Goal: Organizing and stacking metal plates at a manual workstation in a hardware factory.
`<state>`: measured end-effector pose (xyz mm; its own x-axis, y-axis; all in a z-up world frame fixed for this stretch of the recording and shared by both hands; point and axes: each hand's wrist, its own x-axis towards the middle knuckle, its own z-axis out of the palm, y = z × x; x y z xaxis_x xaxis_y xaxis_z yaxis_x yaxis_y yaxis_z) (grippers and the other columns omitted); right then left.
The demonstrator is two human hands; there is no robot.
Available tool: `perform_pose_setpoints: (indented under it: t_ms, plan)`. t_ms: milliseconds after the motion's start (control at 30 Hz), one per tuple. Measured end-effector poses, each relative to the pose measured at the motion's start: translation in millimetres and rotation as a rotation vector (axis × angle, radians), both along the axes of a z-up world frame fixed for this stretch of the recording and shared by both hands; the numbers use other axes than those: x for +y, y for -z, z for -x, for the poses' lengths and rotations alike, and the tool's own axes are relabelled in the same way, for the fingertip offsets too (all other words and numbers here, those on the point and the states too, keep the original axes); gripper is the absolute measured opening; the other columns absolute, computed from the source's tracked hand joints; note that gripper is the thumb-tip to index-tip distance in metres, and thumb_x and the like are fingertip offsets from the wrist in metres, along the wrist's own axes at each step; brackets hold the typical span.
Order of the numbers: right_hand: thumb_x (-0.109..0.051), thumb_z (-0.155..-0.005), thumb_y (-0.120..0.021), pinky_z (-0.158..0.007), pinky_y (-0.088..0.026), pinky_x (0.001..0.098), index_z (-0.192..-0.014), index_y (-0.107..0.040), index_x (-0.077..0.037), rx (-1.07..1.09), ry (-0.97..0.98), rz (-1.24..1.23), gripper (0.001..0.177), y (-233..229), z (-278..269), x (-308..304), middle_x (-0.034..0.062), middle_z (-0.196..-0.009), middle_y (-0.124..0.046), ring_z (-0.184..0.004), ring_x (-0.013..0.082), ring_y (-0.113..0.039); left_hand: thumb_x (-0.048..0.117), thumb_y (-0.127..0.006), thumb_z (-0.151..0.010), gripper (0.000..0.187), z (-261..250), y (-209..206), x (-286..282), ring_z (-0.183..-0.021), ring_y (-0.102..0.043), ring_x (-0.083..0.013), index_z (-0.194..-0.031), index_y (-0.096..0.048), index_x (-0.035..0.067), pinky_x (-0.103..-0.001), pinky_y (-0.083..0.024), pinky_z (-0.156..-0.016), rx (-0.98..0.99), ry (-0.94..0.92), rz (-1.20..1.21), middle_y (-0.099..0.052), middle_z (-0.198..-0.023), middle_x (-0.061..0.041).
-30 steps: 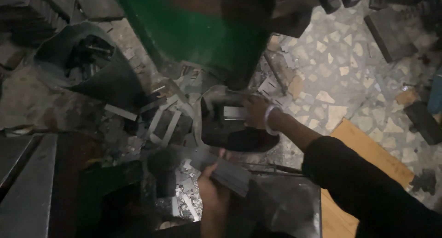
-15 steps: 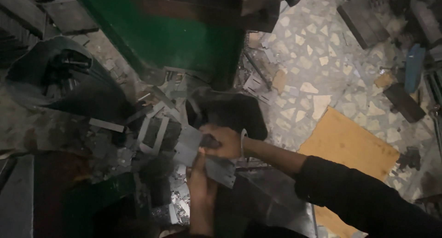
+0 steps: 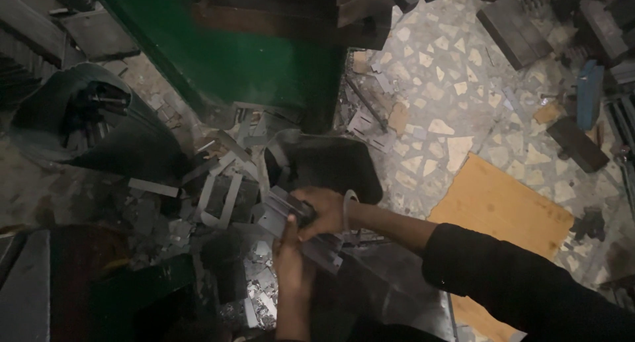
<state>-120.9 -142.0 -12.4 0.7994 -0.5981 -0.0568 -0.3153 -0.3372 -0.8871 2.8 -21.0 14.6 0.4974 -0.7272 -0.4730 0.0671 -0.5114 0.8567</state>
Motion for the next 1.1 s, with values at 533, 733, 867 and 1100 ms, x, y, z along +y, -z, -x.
perform_pose_setpoints:
  t_ms: [533, 733, 867, 1100]
  plan:
    - [-0.022, -0.066, -0.082, -0.094, -0.049, 0.0320, -0.117, -0.068, -0.005, -0.143, -0.094, -0.004, 0.055, 21.7, 17.5, -18.6, 0.0046, -0.132, -0.066, -0.107, 0.0228, -0.065, 0.023, -0.069, -0.094, 0.042, 7.8, -18.4, -8.0, -0.082, -0.061, -0.0231, -0.121, -0.062, -0.008, -0.033, -0.049, -0.071, 0.634, -0.352, -0.069, -0.065, -0.097, -0.017]
    - [-0.018, -0.057, -0.093, -0.089, -0.053, 0.0305, -0.114, -0.072, -0.003, -0.004, 0.084, -0.087, 0.063, 20.1, 20.8, -31.2, 0.0040, -0.114, -0.075, -0.096, 0.0181, -0.070, 0.029, -0.067, -0.087, 0.060, 3.1, -48.5, -7.4, -0.120, -0.064, -0.0298, -0.136, -0.060, -0.005, -0.041, -0.051, -0.097, 0.715, -0.358, -0.121, -0.066, -0.137, -0.021]
    - [-0.023, -0.066, -0.089, -0.089, -0.055, 0.0369, -0.103, -0.071, -0.009, -0.123, 0.007, 0.357, 0.043, 79.5, 40.5, -72.1, 0.0060, -0.132, -0.068, -0.111, 0.0253, -0.069, 0.031, -0.028, -0.108, 0.049, -10.4, 37.7, 19.4, -0.134, -0.059, -0.0070, -0.148, -0.048, 0.012, -0.026, -0.033, -0.110, -0.231, 0.497, 0.323, -0.062, -0.148, 0.002]
    - [-0.019, -0.073, -0.079, -0.099, -0.049, 0.0442, -0.140, -0.053, -0.009, 0.304, 0.029, 0.363, 0.073, 92.6, 61.8, -105.4, 0.0130, -0.143, -0.054, -0.120, 0.0316, -0.057, 0.001, -0.064, -0.092, 0.031, -8.8, 41.4, 10.5, -0.100, -0.070, -0.0224, -0.120, -0.070, -0.008, -0.033, -0.055, -0.090, 0.978, -0.395, 0.311, -0.074, -0.122, -0.016]
